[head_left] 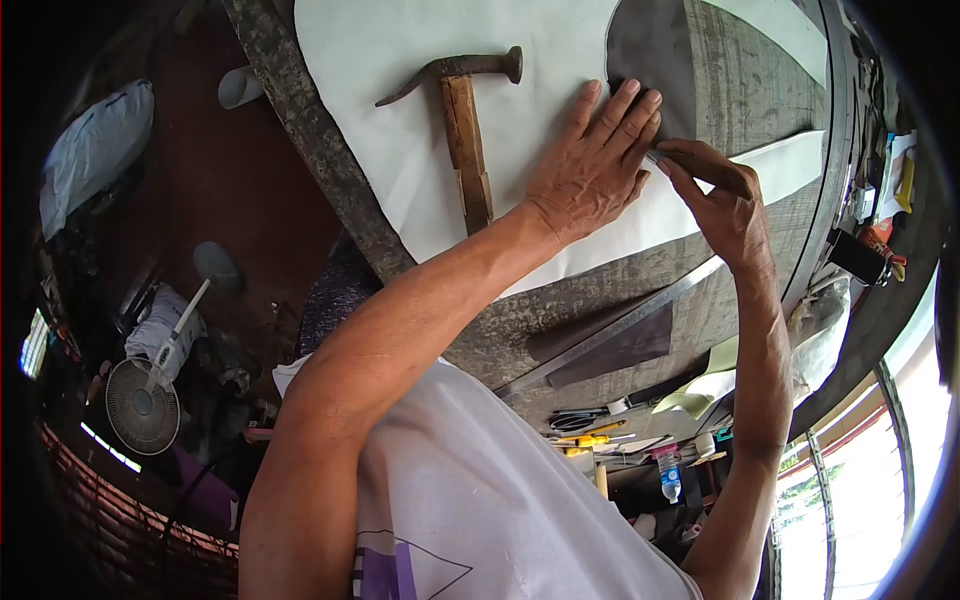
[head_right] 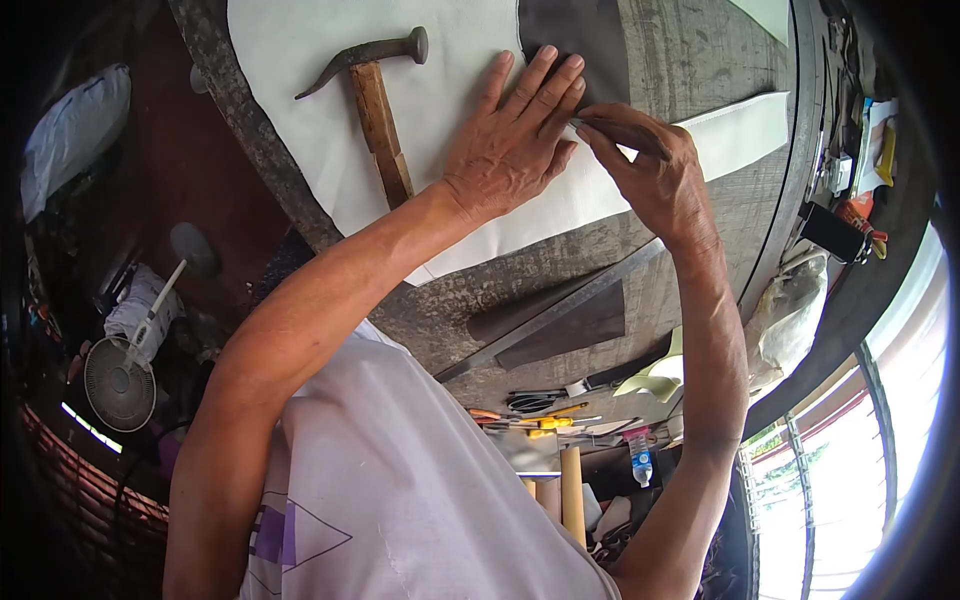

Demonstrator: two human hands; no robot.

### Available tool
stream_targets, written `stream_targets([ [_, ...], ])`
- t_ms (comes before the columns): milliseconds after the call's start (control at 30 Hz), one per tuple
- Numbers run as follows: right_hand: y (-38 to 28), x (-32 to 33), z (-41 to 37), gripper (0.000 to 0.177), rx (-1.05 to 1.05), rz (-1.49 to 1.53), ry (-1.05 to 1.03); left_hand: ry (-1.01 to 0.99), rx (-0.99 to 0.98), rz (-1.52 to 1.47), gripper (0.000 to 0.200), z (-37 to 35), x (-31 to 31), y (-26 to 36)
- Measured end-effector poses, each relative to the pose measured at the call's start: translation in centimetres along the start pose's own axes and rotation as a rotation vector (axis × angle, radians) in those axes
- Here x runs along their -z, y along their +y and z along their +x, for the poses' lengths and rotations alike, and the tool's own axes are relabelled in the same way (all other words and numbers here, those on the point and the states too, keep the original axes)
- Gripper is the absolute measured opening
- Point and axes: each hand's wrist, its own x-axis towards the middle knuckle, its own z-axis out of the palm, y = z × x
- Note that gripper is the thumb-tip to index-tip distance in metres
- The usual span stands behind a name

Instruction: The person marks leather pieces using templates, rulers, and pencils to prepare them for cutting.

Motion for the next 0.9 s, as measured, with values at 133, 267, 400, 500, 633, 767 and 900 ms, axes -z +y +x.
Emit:
stream_targets([
  [133,0.3,-0.9,-0.8,0.022,-0.023,0.093,0.061,0.041,-0.009,0.037,0.058,-0.3,-0.3,0.1],
  [267,0.4,-0.9,-0.7,0.02,-0.005,0.144,0.074,0.055,-0.008,0.042,0.059,0.0,-0.3,0.0],
  [400,0.7,-0.9,-0.8,0.02,-0.009,0.174,0.066,0.054,-0.002,0.047,0.06,-0.2,-0.3,0.2],
  [500,0.1,-0.2,-0.7,0.02,0.006,0.094,0.016,0.061,-0.002,0.059,0.06,0.1,-0.4,0.1],
  [633,1.1,-0.2,-1.0,0.02,0.046,0.104,0.013,0.042,0.006,0.083,0.061,-0.2,-0.3,0.4],
  [767,1.4,0.3,-0.7,0.021,0.062,0.07,-0.02,0.048,0.009,0.08,0.061,0.0,-0.3,0.2],
  [900,2.0,0.6,-0.4,0.022,0.153,0.037,-0.036,0.047,0.01,0.099,0.061,0.1,-0.4,0.1],
])
